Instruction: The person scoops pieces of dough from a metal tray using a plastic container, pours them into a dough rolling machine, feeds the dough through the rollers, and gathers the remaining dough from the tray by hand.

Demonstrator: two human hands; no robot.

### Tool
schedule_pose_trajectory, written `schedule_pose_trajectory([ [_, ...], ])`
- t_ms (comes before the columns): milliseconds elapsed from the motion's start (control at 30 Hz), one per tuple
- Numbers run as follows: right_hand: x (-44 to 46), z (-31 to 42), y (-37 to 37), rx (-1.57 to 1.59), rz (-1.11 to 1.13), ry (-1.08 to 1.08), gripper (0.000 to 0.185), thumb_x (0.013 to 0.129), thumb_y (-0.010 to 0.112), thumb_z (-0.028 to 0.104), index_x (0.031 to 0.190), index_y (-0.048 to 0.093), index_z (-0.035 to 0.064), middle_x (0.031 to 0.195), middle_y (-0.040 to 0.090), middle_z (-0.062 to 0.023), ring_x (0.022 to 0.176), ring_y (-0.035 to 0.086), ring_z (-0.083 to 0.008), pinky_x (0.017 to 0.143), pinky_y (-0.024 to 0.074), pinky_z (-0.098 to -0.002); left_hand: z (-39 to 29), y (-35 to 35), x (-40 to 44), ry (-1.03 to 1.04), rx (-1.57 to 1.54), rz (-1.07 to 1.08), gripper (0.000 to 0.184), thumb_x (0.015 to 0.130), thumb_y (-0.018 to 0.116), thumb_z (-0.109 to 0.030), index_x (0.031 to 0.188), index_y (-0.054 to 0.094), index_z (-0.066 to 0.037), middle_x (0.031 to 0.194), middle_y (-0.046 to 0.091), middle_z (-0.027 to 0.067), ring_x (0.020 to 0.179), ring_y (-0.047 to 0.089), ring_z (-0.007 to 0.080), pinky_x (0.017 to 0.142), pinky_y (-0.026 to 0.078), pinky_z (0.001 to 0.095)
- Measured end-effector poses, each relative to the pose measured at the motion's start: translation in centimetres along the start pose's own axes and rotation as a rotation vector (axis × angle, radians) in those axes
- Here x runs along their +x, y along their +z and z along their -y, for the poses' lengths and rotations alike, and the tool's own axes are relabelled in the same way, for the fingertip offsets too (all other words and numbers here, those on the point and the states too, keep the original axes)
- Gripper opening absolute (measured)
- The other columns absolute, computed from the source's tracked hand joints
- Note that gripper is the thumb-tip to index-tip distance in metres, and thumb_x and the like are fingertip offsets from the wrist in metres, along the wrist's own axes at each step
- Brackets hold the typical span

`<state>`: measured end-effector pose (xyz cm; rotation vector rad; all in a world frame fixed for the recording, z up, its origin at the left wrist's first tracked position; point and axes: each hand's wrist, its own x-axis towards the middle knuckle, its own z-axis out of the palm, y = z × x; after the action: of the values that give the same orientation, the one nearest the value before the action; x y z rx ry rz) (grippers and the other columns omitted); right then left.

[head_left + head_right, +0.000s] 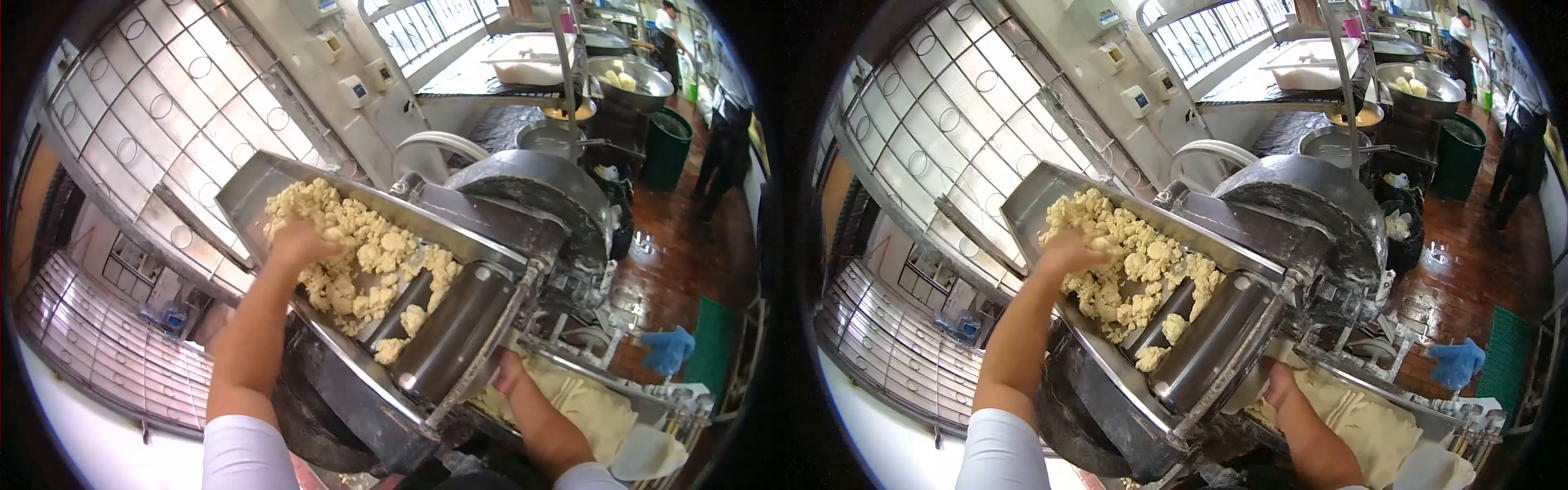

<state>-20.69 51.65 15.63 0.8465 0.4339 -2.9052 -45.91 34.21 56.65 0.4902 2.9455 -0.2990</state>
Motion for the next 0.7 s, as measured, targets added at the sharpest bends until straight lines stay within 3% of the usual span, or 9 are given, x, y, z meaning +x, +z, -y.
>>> schedule_pose_trajectory([
  [67,-1.8,0.3,0.1,-0.046,-0.206,-0.022,0.028,0.090,0.054,0.017,0.114,0.060,0.0033,0.107,0.063,-0.0133,0.096,0.062,-0.0312,0.086,0.0511,-0.0466,-3.1,0.8,-2.3,0.057,0.191,-0.082,0.074,0.081,0.056,-0.062,0.121,0.059,-0.001,0.131,0.052,0.0246,0.126,0.046,0.0373,0.102,0.041,0.0451],
  [200,-4.9,0.5,-1.3,0.044,-0.084,-0.097,0.032,0.088,0.057,0.014,0.115,0.056,-0.0032,0.105,0.063,-0.0137,0.089,0.064,-0.0315,0.081,0.0533,-0.0463,-3.6,4.9,-3.4,0.053,0.045,-0.241,0.062,0.088,0.051,-0.053,0.120,0.059,-0.001,0.131,0.050,0.0250,0.125,0.045,0.0381,0.099,0.042,0.0478],
  [300,-5.4,0.2,-4.2,0.067,-0.066,-0.099,0.037,0.086,0.061,0.011,0.118,0.054,-0.0058,0.109,0.062,-0.0161,0.093,0.063,-0.0318,0.084,0.0522,-0.0463,-3.7,4.0,-5.0,0.263,0.051,0.022,0.060,0.091,0.048,-0.048,0.114,0.055,0.007,0.126,0.051,0.0272,0.113,0.051,0.0433,0.093,0.044,0.0482],
  [333,-6.0,0.2,-5.0,0.067,-0.065,-0.109,0.037,0.086,0.061,0.011,0.118,0.054,-0.0058,0.109,0.062,-0.0161,0.093,0.063,-0.0318,0.084,0.0522,-0.0463,-3.7,4.4,-5.2,0.270,0.049,0.015,0.060,0.091,0.048,-0.048,0.114,0.055,0.007,0.126,0.051,0.0272,0.113,0.051,0.0433,0.093,0.044,0.0482],
  [400,-7.6,0.1,-6.3,0.063,0.055,-0.169,0.040,0.088,0.056,0.013,0.125,0.050,-0.0012,0.117,0.060,-0.0177,0.106,0.058,-0.0350,0.097,0.0446,-0.0489,-3.4,5.9,-5.4,0.253,-0.089,-0.044,0.051,0.093,0.048,-0.042,0.110,0.058,0.004,0.115,0.056,0.0275,0.105,0.055,0.0412,0.090,0.045,0.0455],
  [433,-8.4,0.2,-6.9,0.020,-0.008,-0.199,0.040,0.088,0.055,0.012,0.126,0.049,-0.0017,0.118,0.059,-0.0172,0.110,0.057,-0.0346,0.098,0.0446,-0.0476,-3.2,6.6,-5.5,0.241,-0.162,-0.068,0.046,0.094,0.048,-0.040,0.108,0.059,0.003,0.109,0.059,0.0276,0.101,0.058,0.0402,0.089,0.045,0.0442],
  [533,-10.4,0.3,-8.4,0.019,-0.073,-0.284,0.040,0.086,0.059,0.006,0.123,0.050,-0.0064,0.115,0.060,-0.0185,0.103,0.061,-0.0342,0.091,0.0496,-0.0465,-2.7,6.5,-5.7,0.410,-0.294,0.066,0.049,0.094,0.050,-0.044,0.098,0.059,0.004,0.101,0.060,0.0252,0.098,0.057,0.0380,0.086,0.045,0.0415],
  [567,-11.2,0.5,-9.1,0.004,-0.109,-0.255,0.041,0.087,0.057,0.005,0.125,0.048,-0.0057,0.118,0.059,-0.0185,0.104,0.061,-0.0331,0.092,0.0489,-0.0461,-2.0,7.2,-4.9,0.502,-0.321,0.025,0.041,0.093,0.051,-0.039,0.099,0.064,0.000,0.103,0.062,0.0236,0.092,0.061,0.0385,0.081,0.047,0.0435],
  [700,-14.9,1.1,-10.6,-0.226,-0.240,-0.427,0.043,0.086,0.059,0.008,0.126,0.048,-0.0043,0.116,0.060,-0.0175,0.101,0.061,-0.0317,0.090,0.0496,-0.0419,-4.0,5.7,-6.3,0.543,-0.295,0.002,0.038,0.093,0.051,-0.036,0.095,0.064,0.000,0.098,0.063,0.0213,0.085,0.061,0.0377,0.077,0.047,0.0443],
])
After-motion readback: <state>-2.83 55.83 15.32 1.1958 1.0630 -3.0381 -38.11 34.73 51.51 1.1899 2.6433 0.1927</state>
